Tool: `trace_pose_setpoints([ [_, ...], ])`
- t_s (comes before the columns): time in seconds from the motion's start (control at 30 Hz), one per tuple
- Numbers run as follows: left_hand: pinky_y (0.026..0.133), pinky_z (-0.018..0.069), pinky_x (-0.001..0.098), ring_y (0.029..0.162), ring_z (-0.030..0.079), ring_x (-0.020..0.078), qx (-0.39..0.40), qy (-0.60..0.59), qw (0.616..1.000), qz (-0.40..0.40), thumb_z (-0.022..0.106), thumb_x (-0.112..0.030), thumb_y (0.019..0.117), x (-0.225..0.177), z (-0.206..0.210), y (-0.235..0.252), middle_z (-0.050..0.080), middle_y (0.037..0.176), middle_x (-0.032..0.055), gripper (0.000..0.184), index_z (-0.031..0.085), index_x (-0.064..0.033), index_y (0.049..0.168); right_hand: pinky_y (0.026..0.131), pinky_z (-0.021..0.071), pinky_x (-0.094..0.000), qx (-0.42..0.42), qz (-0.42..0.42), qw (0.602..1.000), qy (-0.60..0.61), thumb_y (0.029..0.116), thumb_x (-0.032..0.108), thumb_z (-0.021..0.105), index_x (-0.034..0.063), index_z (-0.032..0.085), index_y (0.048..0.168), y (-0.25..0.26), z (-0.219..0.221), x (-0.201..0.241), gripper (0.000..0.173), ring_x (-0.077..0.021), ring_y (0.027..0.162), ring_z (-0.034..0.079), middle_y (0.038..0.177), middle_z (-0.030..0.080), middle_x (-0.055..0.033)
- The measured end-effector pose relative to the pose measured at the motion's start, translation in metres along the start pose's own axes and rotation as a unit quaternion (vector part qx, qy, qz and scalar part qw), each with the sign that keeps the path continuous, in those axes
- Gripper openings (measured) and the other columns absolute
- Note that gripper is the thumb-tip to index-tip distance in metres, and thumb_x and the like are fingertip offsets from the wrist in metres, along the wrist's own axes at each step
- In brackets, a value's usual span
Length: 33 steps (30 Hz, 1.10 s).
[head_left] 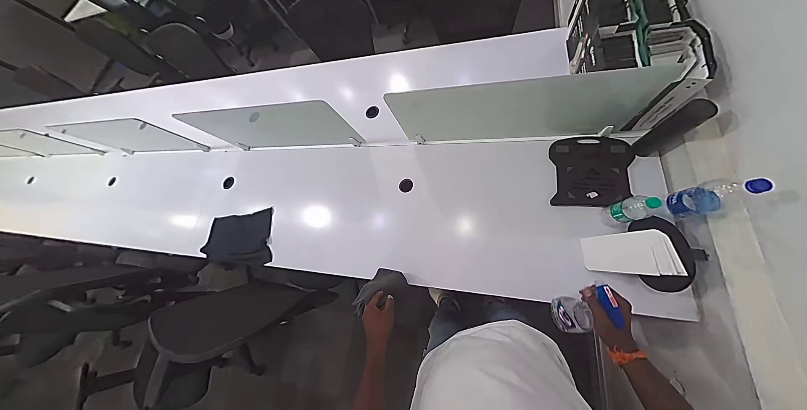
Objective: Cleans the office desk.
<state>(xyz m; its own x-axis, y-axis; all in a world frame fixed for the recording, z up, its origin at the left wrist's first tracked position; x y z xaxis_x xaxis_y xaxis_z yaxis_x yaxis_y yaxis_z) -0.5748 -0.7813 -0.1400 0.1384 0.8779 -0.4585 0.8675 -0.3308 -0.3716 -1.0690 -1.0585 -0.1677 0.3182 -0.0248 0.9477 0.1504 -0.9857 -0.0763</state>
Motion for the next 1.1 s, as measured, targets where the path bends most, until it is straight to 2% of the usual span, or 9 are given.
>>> trace_pose_setpoints([
  [0.2, 0.102, 0.05, 0.0559, 0.116, 0.065, 0.0381, -0.008, -0.004, 1.0, 0.002, 0.067, -0.02, 0.0978, -0.007, -0.005, -0.004, 0.066, 0.126, 0.0273, 0.04, 0.064, 0.0014, 0.131, 0.072, 0.0568, -0.0213, 0.052, -0.075, 0.994, 0.062, 0.0929, 0.021, 0.062, -0.0005, 0.069, 0.097, 0.027, 0.021, 0.029, 0.023, -0.0028, 0.076, 0.065, 0.084, 0.07, -0.0014],
  [0.3, 0.1, 0.0514, 0.0568, 0.115, 0.066, 0.0383, -0.018, -0.007, 1.0, -0.019, 0.067, -0.021, 0.0981, 0.004, -0.01, -0.011, 0.065, 0.126, 0.0275, 0.04, 0.064, 0.0009, 0.132, 0.069, 0.0572, -0.0222, 0.145, -0.086, 0.984, 0.049, 0.0906, 0.026, 0.064, 0.0034, 0.069, 0.092, 0.013, 0.039, 0.033, 0.023, -0.003, 0.075, 0.066, 0.082, 0.069, -0.0006],
  [0.47, 0.101, 0.0502, 0.056, 0.116, 0.065, 0.0388, -0.035, -0.01, 0.999, -0.03, 0.067, -0.018, 0.098, 0.024, -0.014, -0.022, 0.066, 0.124, 0.0278, 0.039, 0.064, 0.003, 0.13, 0.066, 0.052, -0.0319, 0.313, -0.117, 0.942, -0.017, 0.0909, 0.034, 0.067, 0.0084, 0.068, 0.082, -0.01, 0.058, 0.012, 0.027, -0.0129, 0.074, 0.061, 0.077, 0.063, -0.004],
  [0.53, 0.101, 0.05, 0.0562, 0.116, 0.065, 0.0385, -0.034, -0.004, 0.999, -0.036, 0.068, -0.019, 0.0979, 0.032, -0.013, -0.025, 0.066, 0.124, 0.0274, 0.038, 0.065, 0.002, 0.13, 0.064, 0.0499, -0.0338, 0.336, -0.08, 0.937, -0.05, 0.0913, 0.036, 0.066, 0.0083, 0.066, 0.081, -0.016, 0.054, 0.002, 0.03, -0.0146, 0.072, 0.06, 0.074, 0.06, -0.0046],
  [0.67, 0.103, 0.0485, 0.0575, 0.118, 0.064, 0.0392, -0.028, 0.008, 0.999, -0.043, 0.068, -0.021, 0.0981, 0.036, -0.01, -0.029, 0.066, 0.125, 0.027, 0.039, 0.065, 0.0007, 0.131, 0.069, 0.0525, -0.0426, 0.385, 0.001, 0.91, -0.153, 0.089, 0.042, 0.066, 0.0074, 0.07, 0.085, -0.026, 0.033, -0.027, 0.035, -0.0193, 0.073, 0.064, 0.077, 0.066, -0.0073],
  [0.73, 0.102, 0.0491, 0.057, 0.117, 0.065, 0.0387, -0.028, 0.013, 0.999, -0.038, 0.068, -0.021, 0.0976, 0.035, -0.007, -0.03, 0.067, 0.123, 0.0267, 0.039, 0.066, 0.0012, 0.129, 0.069, 0.0522, -0.0462, 0.414, -0.006, 0.887, -0.204, 0.0887, 0.044, 0.065, 0.0077, 0.069, 0.083, -0.033, 0.019, -0.037, 0.037, -0.023, 0.073, 0.064, 0.077, 0.065, -0.0083],
  [0.83, 0.103, 0.0487, 0.0564, 0.118, 0.064, 0.0384, -0.015, 0.012, 0.999, -0.03, 0.067, -0.021, 0.0984, 0.032, -0.004, -0.03, 0.066, 0.125, 0.0267, 0.04, 0.065, 0.0017, 0.131, 0.068, 0.0512, -0.0485, 0.415, -0.031, 0.878, -0.238, 0.0882, 0.044, 0.064, 0.0073, 0.066, 0.079, -0.033, 0.003, -0.043, 0.037, -0.0257, 0.072, 0.063, 0.075, 0.062, -0.0098],
  [1.0, 0.102, 0.0498, 0.056, 0.116, 0.066, 0.0376, -0.007, -0.002, 1.0, -0.013, 0.068, -0.02, 0.0979, 0.021, 0.005, -0.029, 0.067, 0.123, 0.0267, 0.039, 0.065, 0.0027, 0.13, 0.064, 0.0504, -0.0441, 0.44, -0.065, 0.877, -0.179, 0.0891, 0.046, 0.066, 0.0089, 0.066, 0.082, -0.016, 0.018, -0.02, 0.038, -0.021, 0.07, 0.062, 0.074, 0.062, -0.007],
  [1.1, 0.102, 0.0507, 0.054, 0.117, 0.066, 0.0363, -0.001, -0.025, 1.0, -0.01, 0.067, -0.018, 0.0982, 0.014, 0.008, -0.031, 0.066, 0.125, 0.0264, 0.039, 0.064, 0.0034, 0.131, 0.075, 0.0529, -0.0439, 0.493, -0.126, 0.854, -0.111, 0.0914, 0.041, 0.068, 0.0059, 0.069, 0.089, -0.015, 0.061, 0.0, 0.035, -0.0235, 0.081, 0.065, 0.084, 0.065, -0.011],
])
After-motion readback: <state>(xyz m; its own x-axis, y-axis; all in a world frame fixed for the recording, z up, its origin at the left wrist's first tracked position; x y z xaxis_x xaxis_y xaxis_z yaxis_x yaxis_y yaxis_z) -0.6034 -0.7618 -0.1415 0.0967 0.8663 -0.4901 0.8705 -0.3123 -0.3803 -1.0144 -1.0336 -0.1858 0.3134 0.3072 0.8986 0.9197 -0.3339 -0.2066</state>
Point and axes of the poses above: each hand's wrist, its own y-axis towards the middle knuckle, its own z-axis out of the palm, x = y × z, the point moved 4 cm from there along y, towards the middle knuckle
